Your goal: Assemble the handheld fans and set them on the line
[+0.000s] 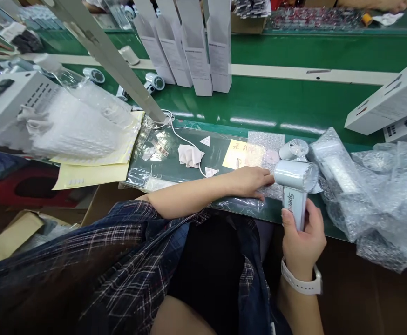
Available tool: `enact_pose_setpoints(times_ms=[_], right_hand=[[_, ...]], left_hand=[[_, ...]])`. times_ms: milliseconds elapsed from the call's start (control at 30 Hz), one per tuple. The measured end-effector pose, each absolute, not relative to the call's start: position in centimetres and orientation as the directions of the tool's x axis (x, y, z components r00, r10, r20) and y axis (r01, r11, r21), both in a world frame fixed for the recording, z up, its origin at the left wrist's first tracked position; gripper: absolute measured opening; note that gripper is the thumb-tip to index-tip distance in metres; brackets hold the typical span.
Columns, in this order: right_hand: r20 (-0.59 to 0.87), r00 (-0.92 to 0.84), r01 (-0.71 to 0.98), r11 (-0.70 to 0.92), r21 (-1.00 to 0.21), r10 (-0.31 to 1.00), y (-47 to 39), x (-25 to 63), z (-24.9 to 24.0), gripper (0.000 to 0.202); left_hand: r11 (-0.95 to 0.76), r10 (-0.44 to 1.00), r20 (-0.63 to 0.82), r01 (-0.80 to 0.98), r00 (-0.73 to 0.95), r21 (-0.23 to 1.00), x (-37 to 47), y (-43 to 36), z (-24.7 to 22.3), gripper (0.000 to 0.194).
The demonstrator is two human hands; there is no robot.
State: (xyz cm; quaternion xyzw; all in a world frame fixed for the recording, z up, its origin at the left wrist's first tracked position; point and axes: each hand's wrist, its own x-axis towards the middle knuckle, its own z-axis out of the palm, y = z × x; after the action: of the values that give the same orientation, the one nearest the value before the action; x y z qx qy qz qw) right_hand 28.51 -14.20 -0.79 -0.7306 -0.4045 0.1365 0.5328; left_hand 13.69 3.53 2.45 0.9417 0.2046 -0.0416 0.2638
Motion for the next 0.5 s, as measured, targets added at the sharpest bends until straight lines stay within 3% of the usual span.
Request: enact_pose_setpoints(times_ms=[67, 167, 267, 333, 400, 500], right_hand=[[0.167, 0.708, 0.331, -0.114, -0.937, 0.686, -14.2, 28.4, -0.3, 0.071], [0.101, 0.743, 0.173, -0.044, -0.984, 0.661, -14.3, 28.3, 0.8, 0.062], [0.101, 0.767, 0.038, 0.113, -0.993, 0.634, -14.3, 28.5, 1.7, 0.048], [0.098, 0.775, -0.010, 0.167, -0.986, 0.625, -14.2, 28.9, 1.9, 0.037], [0.080, 0.762, -0.035, 0.165, -0.986, 0.643, -14.0, 29.3, 2.0, 0.034], [0.045, 0.724, -0.048, 0.115, -0.992, 0.689, -13.7, 29.2, 2.1, 0.044]], left_hand=[[-0.774, 0.368, -0.198, 0.417, 0.909, 0.476, 13.8, 3.5, 2.7, 0.024], [-0.682, 0.367, -0.232, 0.430, 0.901, 0.591, 12.2, 4.1, 5.2, 0.021], [-0.534, 0.265, -0.070, 0.206, 0.962, 0.820, 8.4, 5.6, 9.9, 0.020], [-0.417, 0.338, -0.001, 0.150, 0.941, 0.896, 6.0, 7.4, 12.5, 0.022], [-0.408, 0.517, -0.081, 0.328, 0.852, 0.852, 4.9, 9.9, 13.2, 0.029], [-0.423, 0.799, -0.170, 0.740, 0.577, 0.523, 6.0, 13.0, 11.1, 0.031]])
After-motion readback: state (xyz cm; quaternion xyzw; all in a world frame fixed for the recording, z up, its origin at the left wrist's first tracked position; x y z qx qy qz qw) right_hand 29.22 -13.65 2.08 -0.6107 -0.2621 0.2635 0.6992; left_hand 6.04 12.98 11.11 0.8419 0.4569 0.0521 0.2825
